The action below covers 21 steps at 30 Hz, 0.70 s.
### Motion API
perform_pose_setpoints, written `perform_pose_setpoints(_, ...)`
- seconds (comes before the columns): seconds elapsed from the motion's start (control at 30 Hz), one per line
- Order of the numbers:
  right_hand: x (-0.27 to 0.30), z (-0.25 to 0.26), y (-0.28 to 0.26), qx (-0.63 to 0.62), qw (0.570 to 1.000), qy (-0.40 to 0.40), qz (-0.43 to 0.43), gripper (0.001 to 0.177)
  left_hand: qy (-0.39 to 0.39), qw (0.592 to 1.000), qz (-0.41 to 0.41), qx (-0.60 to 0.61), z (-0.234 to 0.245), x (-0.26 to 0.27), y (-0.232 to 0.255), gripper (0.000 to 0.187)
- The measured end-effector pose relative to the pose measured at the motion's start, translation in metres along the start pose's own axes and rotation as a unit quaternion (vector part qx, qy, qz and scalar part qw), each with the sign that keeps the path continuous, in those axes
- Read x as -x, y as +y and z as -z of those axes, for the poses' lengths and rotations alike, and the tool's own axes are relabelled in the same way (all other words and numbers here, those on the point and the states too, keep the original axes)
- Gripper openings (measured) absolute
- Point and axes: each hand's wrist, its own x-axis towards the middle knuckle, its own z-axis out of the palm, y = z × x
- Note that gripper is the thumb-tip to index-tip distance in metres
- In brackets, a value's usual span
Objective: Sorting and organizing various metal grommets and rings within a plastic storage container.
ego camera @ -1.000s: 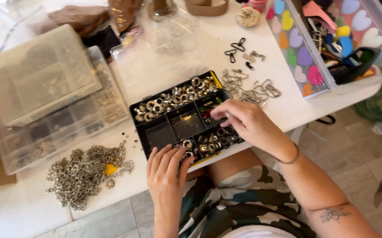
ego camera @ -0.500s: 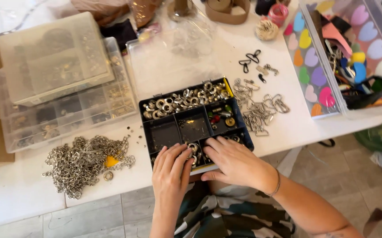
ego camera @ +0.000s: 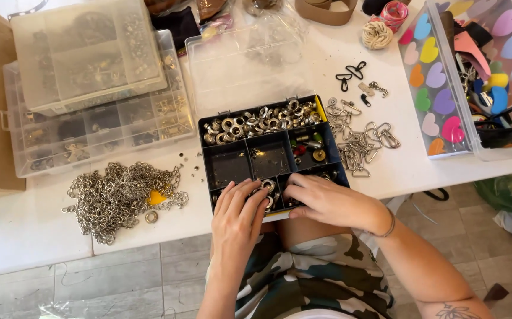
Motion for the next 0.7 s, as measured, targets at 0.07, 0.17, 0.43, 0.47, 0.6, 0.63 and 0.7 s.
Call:
perform_pose_setpoints(0.07, 0.001, 0.008, -0.004, -0.026, 1.000, 0.000, -0.009, 0.031, -0.005, 1.000, 0.002, -0.001, 0.000, 0.001, 0.000, 0.015)
perform_pose_setpoints(0.17, 0.003, 0.019, -0.010, -0.065, 0.998, 0.019, -0.013, 0.028, -0.010, 1.000, 0.006, 0.002, 0.002, 0.000, 0.000, 0.016)
perform_pose_setpoints(0.43, 0.008, 0.039, -0.007, -0.148, 0.987, 0.063, -0.026, 0.013, -0.021, 1.000, 0.015, 0.017, 0.005, -0.004, 0.002, 0.017)
perform_pose_setpoints(0.47, 0.009, 0.039, -0.005, -0.160, 0.983, 0.085, -0.026, 0.012, -0.025, 0.999, 0.017, 0.016, 0.005, -0.003, 0.002, 0.018)
perform_pose_setpoints(0.6, 0.008, 0.050, -0.011, -0.180, 0.968, 0.173, -0.041, 0.012, -0.015, 1.000, 0.022, 0.008, 0.005, -0.007, 0.009, 0.022)
perform_pose_setpoints(0.63, 0.007, 0.051, -0.013, -0.179, 0.968, 0.173, -0.041, 0.012, -0.014, 1.000, 0.022, 0.008, 0.004, -0.010, 0.011, 0.022)
perform_pose_setpoints(0.7, 0.005, 0.054, -0.018, -0.224, 0.955, 0.187, -0.044, 0.011, -0.007, 1.000, -0.007, 0.026, 0.002, -0.015, 0.017, 0.019)
